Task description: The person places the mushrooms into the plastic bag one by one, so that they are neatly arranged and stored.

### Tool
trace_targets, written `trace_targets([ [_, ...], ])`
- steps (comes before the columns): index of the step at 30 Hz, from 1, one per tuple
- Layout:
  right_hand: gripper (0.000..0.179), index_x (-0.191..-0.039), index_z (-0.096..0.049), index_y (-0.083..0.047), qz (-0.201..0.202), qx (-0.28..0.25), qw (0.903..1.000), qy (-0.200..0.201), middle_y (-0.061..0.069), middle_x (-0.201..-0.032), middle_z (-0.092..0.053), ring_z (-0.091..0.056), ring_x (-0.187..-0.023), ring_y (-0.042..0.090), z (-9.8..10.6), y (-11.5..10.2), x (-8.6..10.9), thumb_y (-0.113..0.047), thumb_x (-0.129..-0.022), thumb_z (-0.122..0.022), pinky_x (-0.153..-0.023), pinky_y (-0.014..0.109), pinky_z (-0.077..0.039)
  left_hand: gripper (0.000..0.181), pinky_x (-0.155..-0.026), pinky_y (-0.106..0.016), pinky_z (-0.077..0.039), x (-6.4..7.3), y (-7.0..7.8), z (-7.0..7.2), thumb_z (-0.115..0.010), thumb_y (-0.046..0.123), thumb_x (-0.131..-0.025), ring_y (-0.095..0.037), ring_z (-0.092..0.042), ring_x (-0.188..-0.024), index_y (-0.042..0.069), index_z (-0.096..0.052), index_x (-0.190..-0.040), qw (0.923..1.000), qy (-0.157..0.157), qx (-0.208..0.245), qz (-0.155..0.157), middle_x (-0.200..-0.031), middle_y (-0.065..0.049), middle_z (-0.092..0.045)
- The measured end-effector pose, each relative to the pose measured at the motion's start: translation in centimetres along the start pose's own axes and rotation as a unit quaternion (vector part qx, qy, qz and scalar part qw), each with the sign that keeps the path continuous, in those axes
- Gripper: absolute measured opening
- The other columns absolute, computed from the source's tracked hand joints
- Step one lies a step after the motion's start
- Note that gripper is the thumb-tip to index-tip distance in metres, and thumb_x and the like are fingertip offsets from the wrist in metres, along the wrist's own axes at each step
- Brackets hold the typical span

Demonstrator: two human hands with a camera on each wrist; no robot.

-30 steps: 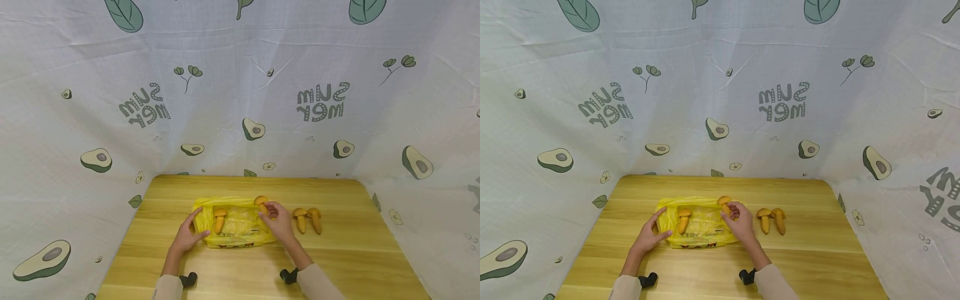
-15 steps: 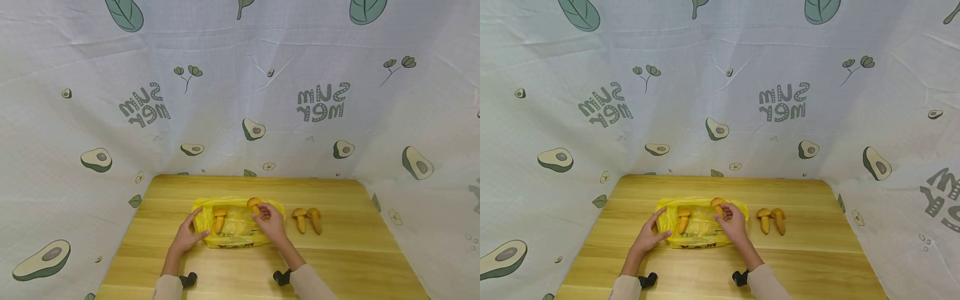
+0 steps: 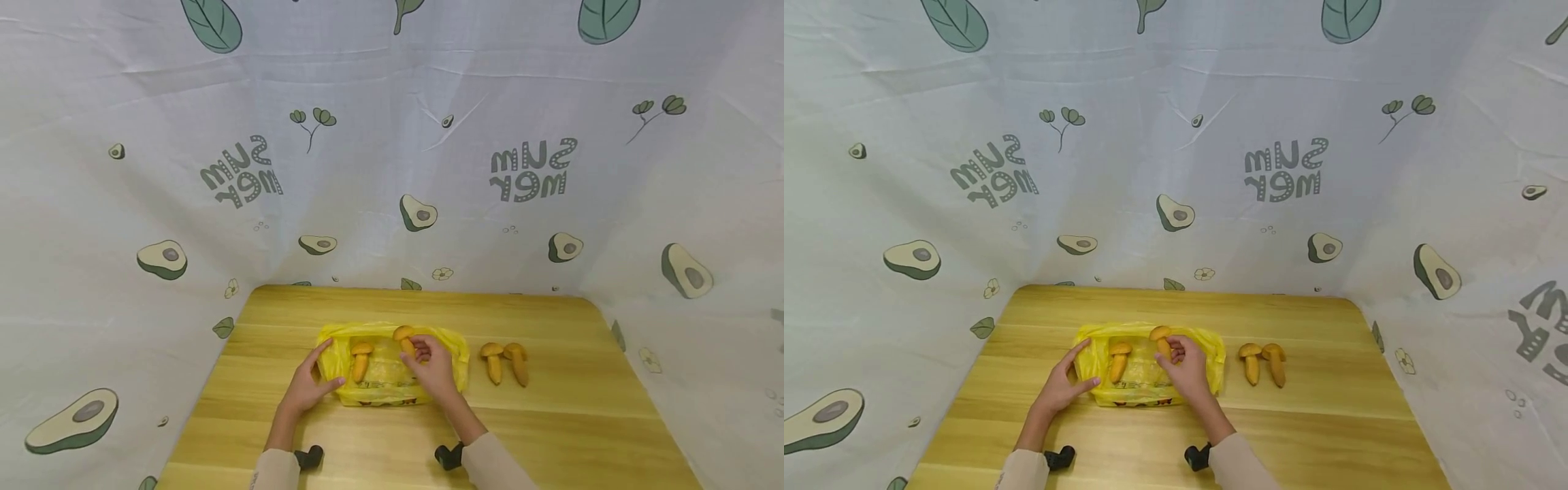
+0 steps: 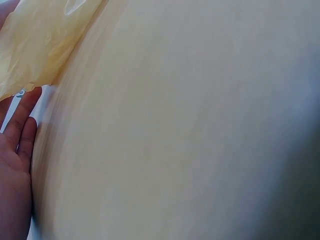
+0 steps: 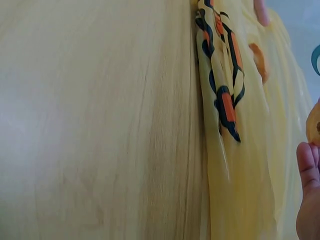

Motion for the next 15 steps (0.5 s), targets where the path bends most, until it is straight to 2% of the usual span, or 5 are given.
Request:
trace_targets([
  [8, 0.034, -0.116, -0.070, -0.005, 0.006, 0.021, 0.9996, -0.016, 0.010, -0.107, -0.069, -0.062, -0.087, 0.015, -1.7, -0.1, 0.3, -0.016, -0.087, -0.084, -0.072, 0.021, -0.057, 0.088, -0.124, -0.066, -0.020, -0.1, -0.1, -0.1, -0.086, 0.027, -0.085, -0.043, -0.018, -0.157, 0.032, -0.038, -0.159, 1.0000, 0.003, 0.004, -0.002, -0.169, -0.014, -0.027],
  [15, 0.035, -0.116, -0.070, -0.007, -0.018, 0.034, 0.9990, -0.024, 0.008, -0.107, -0.068, -0.062, -0.087, 0.015, -2.9, 0.0, 0.6, -0.019, -0.086, -0.085, -0.072, 0.019, -0.055, 0.086, -0.124, -0.067, -0.019, -0.1, -0.1, -0.1, -0.086, 0.017, -0.083, -0.046, -0.020, -0.156, 0.024, -0.042, -0.157, 0.9997, 0.013, 0.023, -0.005, -0.167, -0.018, -0.030],
])
Point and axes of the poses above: each hand's wrist, its own x-axis away from the middle knuckle, its own z-axis out of the back of the hand, y = z × x, the point moved 6 cm from there along -x, towards the middle knuckle
